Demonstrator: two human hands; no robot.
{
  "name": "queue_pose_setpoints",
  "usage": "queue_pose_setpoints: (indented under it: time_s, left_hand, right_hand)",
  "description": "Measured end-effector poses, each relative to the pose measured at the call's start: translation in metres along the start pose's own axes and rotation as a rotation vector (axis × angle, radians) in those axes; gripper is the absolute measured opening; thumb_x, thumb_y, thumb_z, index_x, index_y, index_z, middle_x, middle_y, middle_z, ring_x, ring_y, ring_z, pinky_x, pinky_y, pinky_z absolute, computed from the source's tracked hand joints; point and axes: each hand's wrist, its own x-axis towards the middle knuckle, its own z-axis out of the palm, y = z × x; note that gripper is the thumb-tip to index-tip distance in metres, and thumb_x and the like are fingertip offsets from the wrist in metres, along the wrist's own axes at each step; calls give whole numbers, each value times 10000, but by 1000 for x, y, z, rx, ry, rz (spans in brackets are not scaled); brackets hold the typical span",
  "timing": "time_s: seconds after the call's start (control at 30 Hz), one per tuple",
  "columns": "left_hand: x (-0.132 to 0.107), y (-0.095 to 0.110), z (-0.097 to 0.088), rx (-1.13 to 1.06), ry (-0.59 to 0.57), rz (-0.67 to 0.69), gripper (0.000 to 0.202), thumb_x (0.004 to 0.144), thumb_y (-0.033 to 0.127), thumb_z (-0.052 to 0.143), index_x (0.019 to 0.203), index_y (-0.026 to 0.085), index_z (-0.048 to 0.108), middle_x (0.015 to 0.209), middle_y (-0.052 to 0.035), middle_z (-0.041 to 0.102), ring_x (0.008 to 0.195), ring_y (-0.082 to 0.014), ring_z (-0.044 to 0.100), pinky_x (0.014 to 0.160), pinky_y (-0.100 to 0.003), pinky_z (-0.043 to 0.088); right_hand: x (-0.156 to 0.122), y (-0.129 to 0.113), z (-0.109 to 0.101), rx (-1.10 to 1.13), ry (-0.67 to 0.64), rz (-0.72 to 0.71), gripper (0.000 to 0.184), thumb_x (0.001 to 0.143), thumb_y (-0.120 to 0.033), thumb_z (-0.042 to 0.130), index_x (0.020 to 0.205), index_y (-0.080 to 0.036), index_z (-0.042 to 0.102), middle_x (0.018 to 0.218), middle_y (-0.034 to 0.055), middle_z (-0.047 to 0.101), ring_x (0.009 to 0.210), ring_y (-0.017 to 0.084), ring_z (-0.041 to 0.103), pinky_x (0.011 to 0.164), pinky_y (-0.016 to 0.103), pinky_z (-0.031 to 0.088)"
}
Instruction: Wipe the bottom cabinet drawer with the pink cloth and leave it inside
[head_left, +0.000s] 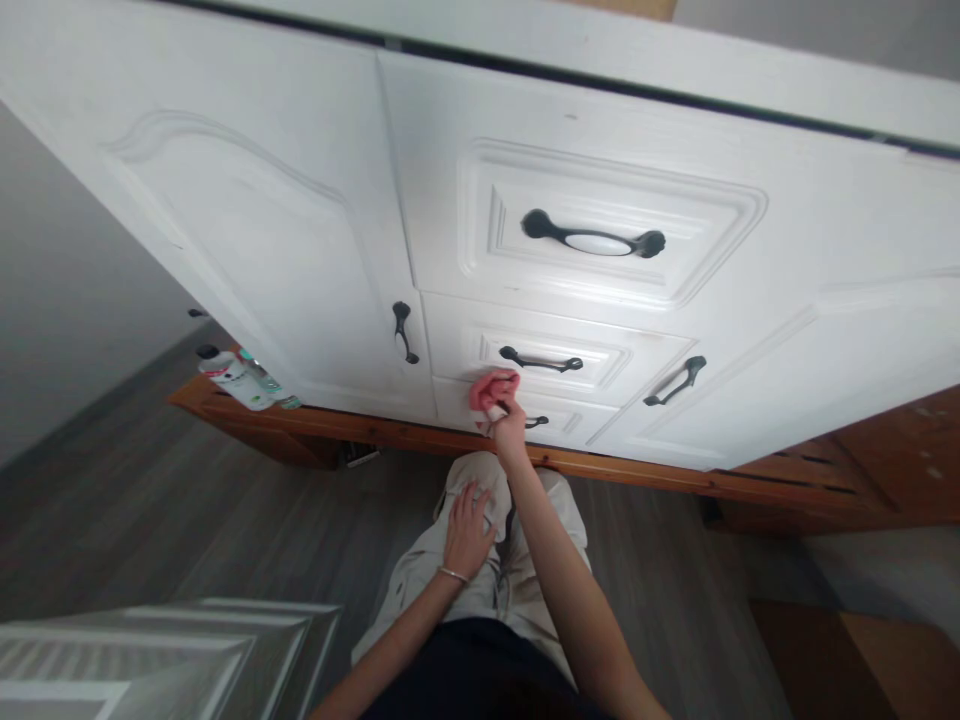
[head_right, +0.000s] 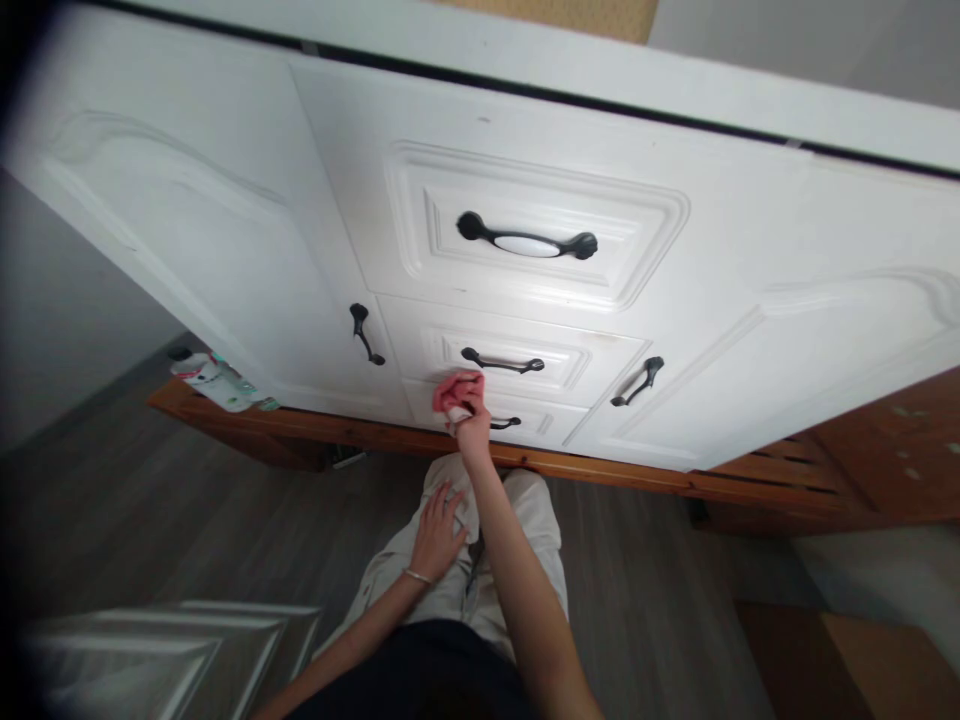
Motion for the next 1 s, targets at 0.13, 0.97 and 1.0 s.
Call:
queue_pose_setpoints:
  time_s: [0.13,0.97,1.0]
  left_hand:
    - [5,-5,2,139,-74,-15,636,836,236,579,1459,130,509,1616,-176,379,1524,-333,316,1257,-537,281]
    - [22,5,0,216,-157,-16,669,824,218,632,1482,282,528,1679,-119,271,1550,-343,252,1256,-555,226]
    - [22,5,-1,210,-159,-16,671,827,220,630,1486,287,523,1681,-116,266,1549,-343,255,1256,-554,226]
  right_hand:
    - [-6,24,61,-438,-250,-156,206,802,-108,556,948,-177,684,1097,109,670,1124,280,531,1050,459,373]
    - [21,-30,-161,-751,315,-288,120,650,-156,558,754,-213,577,958,80,492,1055,316,393,1032,548,289]
    - [21,-31,-156,-614,333,-266,90,649,-172,574,728,-215,572,940,72,496,1067,316,398,1053,560,280]
